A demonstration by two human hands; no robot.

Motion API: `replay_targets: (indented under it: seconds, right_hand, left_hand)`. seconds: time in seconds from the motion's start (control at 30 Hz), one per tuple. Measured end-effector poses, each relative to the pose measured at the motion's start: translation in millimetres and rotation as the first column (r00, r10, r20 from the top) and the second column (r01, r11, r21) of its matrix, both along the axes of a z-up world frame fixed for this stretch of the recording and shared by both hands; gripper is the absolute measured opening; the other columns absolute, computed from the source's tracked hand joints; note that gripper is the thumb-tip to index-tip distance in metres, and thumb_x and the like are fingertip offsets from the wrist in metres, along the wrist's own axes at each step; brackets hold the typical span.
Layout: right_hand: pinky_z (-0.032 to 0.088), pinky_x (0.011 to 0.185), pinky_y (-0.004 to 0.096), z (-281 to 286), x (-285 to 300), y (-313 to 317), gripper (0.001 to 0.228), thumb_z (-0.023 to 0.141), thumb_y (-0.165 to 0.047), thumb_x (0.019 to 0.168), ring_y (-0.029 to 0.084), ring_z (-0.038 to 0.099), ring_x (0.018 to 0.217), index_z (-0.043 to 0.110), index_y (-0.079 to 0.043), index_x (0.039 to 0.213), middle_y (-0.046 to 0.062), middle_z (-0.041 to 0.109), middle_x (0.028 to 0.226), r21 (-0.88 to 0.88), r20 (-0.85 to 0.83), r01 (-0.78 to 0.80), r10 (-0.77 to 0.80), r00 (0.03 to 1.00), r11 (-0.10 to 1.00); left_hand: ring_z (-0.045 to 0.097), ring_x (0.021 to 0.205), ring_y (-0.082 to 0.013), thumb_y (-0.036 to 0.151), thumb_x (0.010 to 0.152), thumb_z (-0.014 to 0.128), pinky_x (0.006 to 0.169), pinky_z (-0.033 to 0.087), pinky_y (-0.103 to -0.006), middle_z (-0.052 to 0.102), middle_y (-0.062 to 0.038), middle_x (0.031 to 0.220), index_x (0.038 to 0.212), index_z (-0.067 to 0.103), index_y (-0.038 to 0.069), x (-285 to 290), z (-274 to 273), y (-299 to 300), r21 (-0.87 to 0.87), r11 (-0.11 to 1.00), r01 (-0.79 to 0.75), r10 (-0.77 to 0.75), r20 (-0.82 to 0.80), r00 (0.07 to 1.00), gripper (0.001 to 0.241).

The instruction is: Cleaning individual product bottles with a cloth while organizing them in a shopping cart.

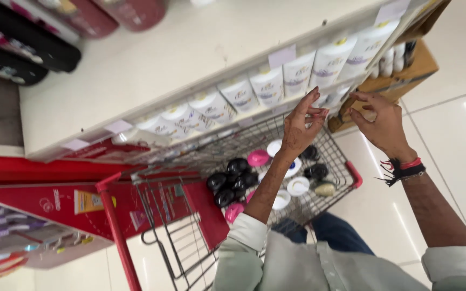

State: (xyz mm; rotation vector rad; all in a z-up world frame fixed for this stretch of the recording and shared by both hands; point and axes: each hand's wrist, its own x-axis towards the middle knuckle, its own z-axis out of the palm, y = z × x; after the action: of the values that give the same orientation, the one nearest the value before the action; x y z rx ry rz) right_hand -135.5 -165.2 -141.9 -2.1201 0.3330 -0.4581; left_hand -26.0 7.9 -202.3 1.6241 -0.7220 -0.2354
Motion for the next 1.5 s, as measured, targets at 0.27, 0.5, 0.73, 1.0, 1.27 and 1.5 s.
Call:
replay_targets:
  seconds: [0.27, 0.5, 0.73, 1.0, 1.27, 1.5]
  right_hand:
    - [0.058, 0.092, 0.035, 45.3, 21.7, -30.1, 0.038, 0.077, -0.008, 0.094, 0.027, 0.068, 0.112, 0.069, -0.005, 0.131, 0.015, 0.070, 0.128, -0.174, 0.197, 0.042, -0.007, 0.980, 0.984]
    - [0.058, 0.094, 0.037, 78.7, 36.8, -45.9, 0.048, 0.075, -0.006, 0.092, 0.028, 0.067, 0.116, 0.061, -0.003, 0.138, 0.015, 0.065, 0.135, -0.183, 0.287, 0.103, -0.047, 0.957, 0.978]
    - [0.057, 0.097, 0.039, 101.3, 48.5, -63.8, 0.062, 0.075, -0.005, 0.087, 0.030, 0.063, 0.122, 0.054, -0.006, 0.145, 0.017, 0.058, 0.137, -0.253, 0.347, 0.153, -0.058, 0.936, 0.955]
    - [0.055, 0.098, 0.042, 116.2, 62.2, -88.8, 0.080, 0.077, -0.010, 0.084, 0.035, 0.058, 0.129, 0.040, -0.003, 0.155, 0.023, 0.047, 0.145, -0.233, 0.346, 0.222, -0.132, 0.929, 0.947]
    - [0.051, 0.105, 0.043, 112.3, 90.8, -114.3, 0.092, 0.076, -0.009, 0.083, 0.035, 0.053, 0.138, 0.027, 0.000, 0.160, 0.023, 0.042, 0.157, -0.103, 0.404, 0.177, -0.122, 0.906, 0.979]
    - [0.040, 0.117, 0.045, 93.7, 120.3, -131.5, 0.099, 0.075, -0.005, 0.081, 0.034, 0.047, 0.144, 0.019, 0.000, 0.163, 0.024, 0.042, 0.158, 0.003, 0.435, 0.080, -0.073, 0.898, 0.997]
  left_hand:
    - [0.058, 0.136, -0.0337, 0.012, 0.098, 0.070, 0.106, 0.059, -0.0409, 0.033, -0.028, 0.164, 0.164, 0.016, 0.004, 19.4, 43.8, -51.4, -0.138, 0.986, 0.090, -0.073, 0.128, 0.989, 0.086]
    - [0.052, 0.143, -0.0353, 0.010, 0.098, 0.069, 0.111, 0.055, -0.0416, 0.027, -0.028, 0.168, 0.166, 0.010, 0.002, 28.2, 95.9, -80.0, -0.194, 0.970, 0.144, -0.094, 0.248, 0.964, 0.091]
    - [0.055, 0.144, -0.0343, 0.015, 0.099, 0.070, 0.115, 0.055, -0.0392, 0.038, -0.025, 0.159, 0.167, 0.014, 0.001, 32.6, 121.4, -107.6, -0.144, 0.983, 0.113, -0.047, 0.398, 0.916, 0.089]
    - [0.035, 0.156, -0.0421, 0.021, 0.100, 0.069, 0.129, 0.033, -0.0477, 0.031, -0.029, 0.166, 0.163, 0.018, -0.006, 51.1, 148.2, -131.1, -0.090, 0.995, -0.051, 0.094, 0.586, 0.805, 0.085]
    - [0.023, 0.156, -0.0489, 0.022, 0.096, 0.071, 0.128, 0.023, -0.0507, 0.018, -0.036, 0.166, 0.162, 0.007, -0.009, 75.5, 153.9, -165.6, -0.086, 0.990, -0.108, 0.137, 0.524, 0.841, 0.097]
    - [0.033, 0.152, -0.0449, 0.026, 0.095, 0.075, 0.125, 0.033, -0.0480, 0.027, -0.034, 0.164, 0.164, 0.012, -0.009, 93.8, 156.8, -185.1, -0.175, 0.982, -0.069, 0.131, 0.372, 0.919, 0.100]
